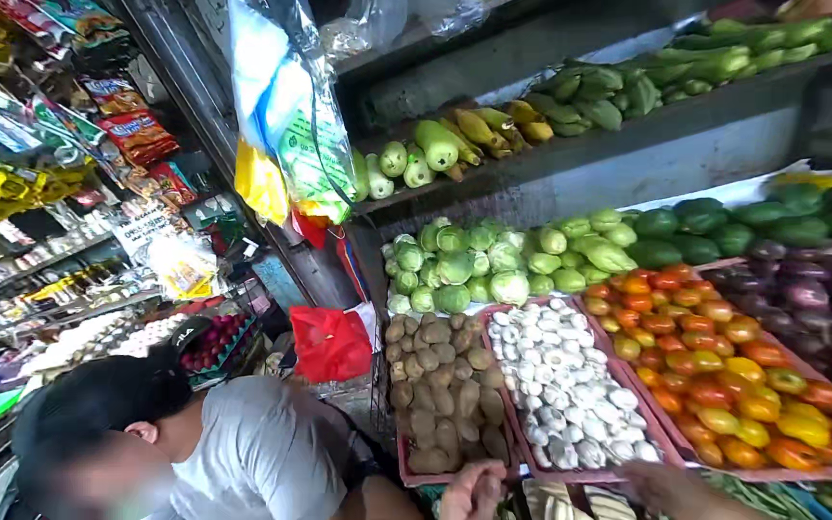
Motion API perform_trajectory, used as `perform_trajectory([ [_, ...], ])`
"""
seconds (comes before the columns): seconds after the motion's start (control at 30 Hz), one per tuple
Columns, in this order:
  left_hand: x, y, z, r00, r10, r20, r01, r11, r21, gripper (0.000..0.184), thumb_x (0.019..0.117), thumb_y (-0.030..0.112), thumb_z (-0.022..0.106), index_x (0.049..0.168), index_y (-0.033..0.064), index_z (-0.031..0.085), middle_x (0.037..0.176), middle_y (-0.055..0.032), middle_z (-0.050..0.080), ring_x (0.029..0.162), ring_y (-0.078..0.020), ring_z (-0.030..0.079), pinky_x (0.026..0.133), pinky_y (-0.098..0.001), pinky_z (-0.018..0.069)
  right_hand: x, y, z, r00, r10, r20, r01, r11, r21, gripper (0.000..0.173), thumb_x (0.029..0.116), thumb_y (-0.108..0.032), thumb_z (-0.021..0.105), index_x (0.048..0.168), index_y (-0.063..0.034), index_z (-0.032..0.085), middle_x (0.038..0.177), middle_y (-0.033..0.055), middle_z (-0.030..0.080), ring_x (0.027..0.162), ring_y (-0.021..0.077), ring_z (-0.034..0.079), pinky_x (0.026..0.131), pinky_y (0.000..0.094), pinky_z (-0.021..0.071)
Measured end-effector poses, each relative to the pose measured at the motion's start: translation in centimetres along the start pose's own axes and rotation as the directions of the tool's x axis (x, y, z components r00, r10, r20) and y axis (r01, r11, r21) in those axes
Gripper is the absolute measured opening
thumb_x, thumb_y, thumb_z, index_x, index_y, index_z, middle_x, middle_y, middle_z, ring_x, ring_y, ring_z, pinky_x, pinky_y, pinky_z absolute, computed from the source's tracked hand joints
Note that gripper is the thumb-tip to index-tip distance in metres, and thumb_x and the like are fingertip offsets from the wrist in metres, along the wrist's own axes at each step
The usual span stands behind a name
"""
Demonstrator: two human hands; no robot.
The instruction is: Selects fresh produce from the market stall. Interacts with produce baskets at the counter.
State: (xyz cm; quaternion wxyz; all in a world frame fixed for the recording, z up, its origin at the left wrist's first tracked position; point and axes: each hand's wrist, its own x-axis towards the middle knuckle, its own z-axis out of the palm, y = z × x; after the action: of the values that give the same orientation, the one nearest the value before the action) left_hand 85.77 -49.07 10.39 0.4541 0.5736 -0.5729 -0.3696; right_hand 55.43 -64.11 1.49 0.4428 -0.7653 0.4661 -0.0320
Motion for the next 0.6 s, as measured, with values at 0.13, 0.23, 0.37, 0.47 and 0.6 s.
perform_trajectory([
  [0.13, 6.5, 4.2, -4.1, 0.99, -0.018, -0.141, 0.031, 0.995, 0.091, 0.04, 0.1095, 0.022, 0.039, 0.131, -0.0017, 0.063, 0.125, -0.0144, 0.07, 0.11, -0.0223, 0.07, 0.097, -0.0423, 0.057, 6.9, -5.1, -7.7, 0.984, -0.161, -0.078, 0.149, 0.979, -0.136, 0.039, 0.1044, -0.022, 0.059, 0.136, -0.0005, 0.062, 0.128, 0.027, 0.066, 0.119, 0.0471, 0.063, 0.106, 0.0665, 0.0438],
  [0.23, 11.5, 8.8, -7.9, 0.962, 0.149, -0.227, -0.105, 0.975, 0.194, 0.042, 0.1088, 0.021, 0.037, 0.13, -0.0045, 0.062, 0.128, -0.0172, 0.068, 0.111, -0.0221, 0.069, 0.095, -0.0405, 0.0569, 11.1, -10.5, -11.9, 0.926, -0.355, -0.132, 0.312, 0.912, -0.265, 0.042, 0.1024, -0.019, 0.061, 0.139, 0.0009, 0.06, 0.136, 0.0311, 0.059, 0.12, 0.0503, 0.061, 0.104, 0.0671, 0.0451],
  [0.37, 17.2, 12.9, -11.0, 0.883, 0.33, -0.334, -0.27, 0.939, 0.214, 0.038, 0.1084, 0.015, 0.037, 0.127, -0.0072, 0.062, 0.121, -0.0166, 0.069, 0.103, -0.0161, 0.07, 0.088, -0.0337, 0.0585, 16.5, -20.7, -16.8, 0.879, -0.447, -0.167, 0.339, 0.832, -0.439, 0.048, 0.1032, -0.019, 0.059, 0.147, 0.0001, 0.051, 0.155, 0.0258, 0.044, 0.139, 0.0461, 0.046, 0.113, 0.062, 0.039],
  [0.47, 21.2, 14.5, -14.0, 0.794, 0.404, -0.455, -0.35, 0.915, 0.203, 0.038, 0.1092, 0.014, 0.035, 0.123, -0.0089, 0.062, 0.119, -0.0168, 0.069, 0.104, -0.0161, 0.07, 0.088, -0.0332, 0.0586, 22.2, -27.9, -19.7, 0.804, -0.534, -0.262, 0.354, 0.784, -0.51, 0.054, 0.1016, -0.017, 0.061, 0.15, 0.0002, 0.046, 0.158, 0.0257, 0.039, 0.143, 0.0462, 0.042, 0.114, 0.0616, 0.0372],
  [0.6, 24.6, 14.8, -17.9, 0.699, 0.479, -0.531, -0.426, 0.875, 0.229, 0.036, 0.109, 0.017, 0.037, 0.122, -0.0036, 0.063, 0.117, -0.0098, 0.07, 0.1, -0.0129, 0.071, 0.084, -0.0321, 0.0603, 29.7, -35.3, -22.2, 0.702, -0.572, -0.424, 0.302, 0.778, -0.551, 0.068, 0.0936, -0.011, 0.071, 0.154, -0.002, 0.041, 0.163, 0.0216, 0.033, 0.147, 0.044, 0.037, 0.111, 0.0638, 0.0389],
])
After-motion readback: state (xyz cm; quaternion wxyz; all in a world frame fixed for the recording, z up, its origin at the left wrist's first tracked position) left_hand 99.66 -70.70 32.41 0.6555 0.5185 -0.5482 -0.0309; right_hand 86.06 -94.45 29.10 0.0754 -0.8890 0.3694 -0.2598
